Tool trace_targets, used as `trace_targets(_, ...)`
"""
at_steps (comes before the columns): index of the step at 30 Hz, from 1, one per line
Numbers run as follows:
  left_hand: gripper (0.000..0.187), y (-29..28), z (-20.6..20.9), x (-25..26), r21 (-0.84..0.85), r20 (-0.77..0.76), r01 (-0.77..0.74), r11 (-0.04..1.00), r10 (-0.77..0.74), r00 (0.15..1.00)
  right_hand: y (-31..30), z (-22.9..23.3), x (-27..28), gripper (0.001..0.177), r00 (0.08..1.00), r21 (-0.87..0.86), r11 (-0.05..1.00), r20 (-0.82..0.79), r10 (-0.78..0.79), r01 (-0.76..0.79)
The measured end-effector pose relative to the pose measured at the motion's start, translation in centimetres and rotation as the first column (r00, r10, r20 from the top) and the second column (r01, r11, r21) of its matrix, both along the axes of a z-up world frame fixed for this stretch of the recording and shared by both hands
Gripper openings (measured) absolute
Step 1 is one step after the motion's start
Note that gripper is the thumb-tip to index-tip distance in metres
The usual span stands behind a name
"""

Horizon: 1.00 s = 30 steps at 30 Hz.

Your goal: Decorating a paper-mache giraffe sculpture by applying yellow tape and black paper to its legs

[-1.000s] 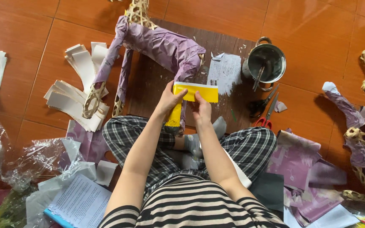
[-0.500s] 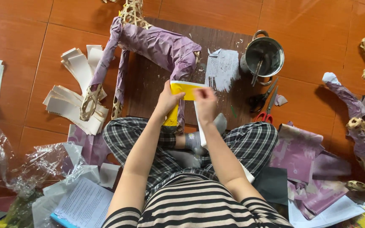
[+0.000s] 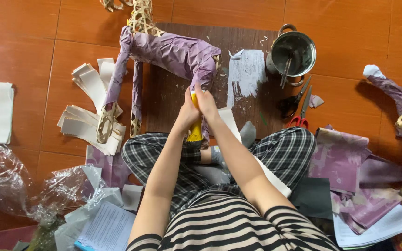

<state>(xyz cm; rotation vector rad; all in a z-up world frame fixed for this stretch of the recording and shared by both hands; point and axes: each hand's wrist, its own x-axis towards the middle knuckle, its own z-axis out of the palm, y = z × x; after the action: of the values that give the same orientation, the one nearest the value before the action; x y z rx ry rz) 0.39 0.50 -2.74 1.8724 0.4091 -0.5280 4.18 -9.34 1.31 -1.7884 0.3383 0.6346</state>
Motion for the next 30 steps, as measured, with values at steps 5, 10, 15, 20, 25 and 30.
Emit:
trace_targets(5, 0.129, -0.6, 4.5, -0.2, -0.259, -0.057, -0.133, 0.957, 0.123, 0.991, -0.4, -7.3, 4.3, 0.088, 0.921, 0.49, 0.801, -0.34, -0.187, 0.344)
trace_targets(10, 0.131, -0.2, 4.3, -0.8, -0.482, 0.004, -0.155, 0.863, 0.179, 0.984, -0.7, -10.3, 5.7, 0.072, 0.87, 0.721, 0.555, -0.492, -0.01, 0.414)
trace_targets(15, 0.118, 0.7, 4.6, -0.7, -0.061, 0.202, -0.365, 0.929, 0.37, 0.907, -0.1, -9.9, 4.7, 0.046, 0.807, 0.725, 0.366, -0.566, -0.166, 0.584)
trace_targets(20, 0.073, 0.5, -3.0, 3.7, -0.155, 0.093, -0.479, 0.864, 0.495, 0.864, -0.2, -6.8, 3.5, 0.049, 0.848, 0.77, 0.37, -0.518, -0.114, 0.52)
trace_targets(25, 0.039, 1.4, -9.0, 6.7, 0.312, 0.302, -0.246, 0.918, 0.15, 0.941, -4.6, -4.6, 3.9, 0.07, 0.942, 0.767, 0.566, -0.332, -0.052, 0.302)
trace_targets(30, 0.046, 2.2, -9.9, 6.4, 0.38, 0.221, -0.188, 0.906, 0.109, 0.969, -20.1, -18.4, 12.6, 0.041, 0.626, -0.903, 0.347, 0.426, 0.653, 0.252)
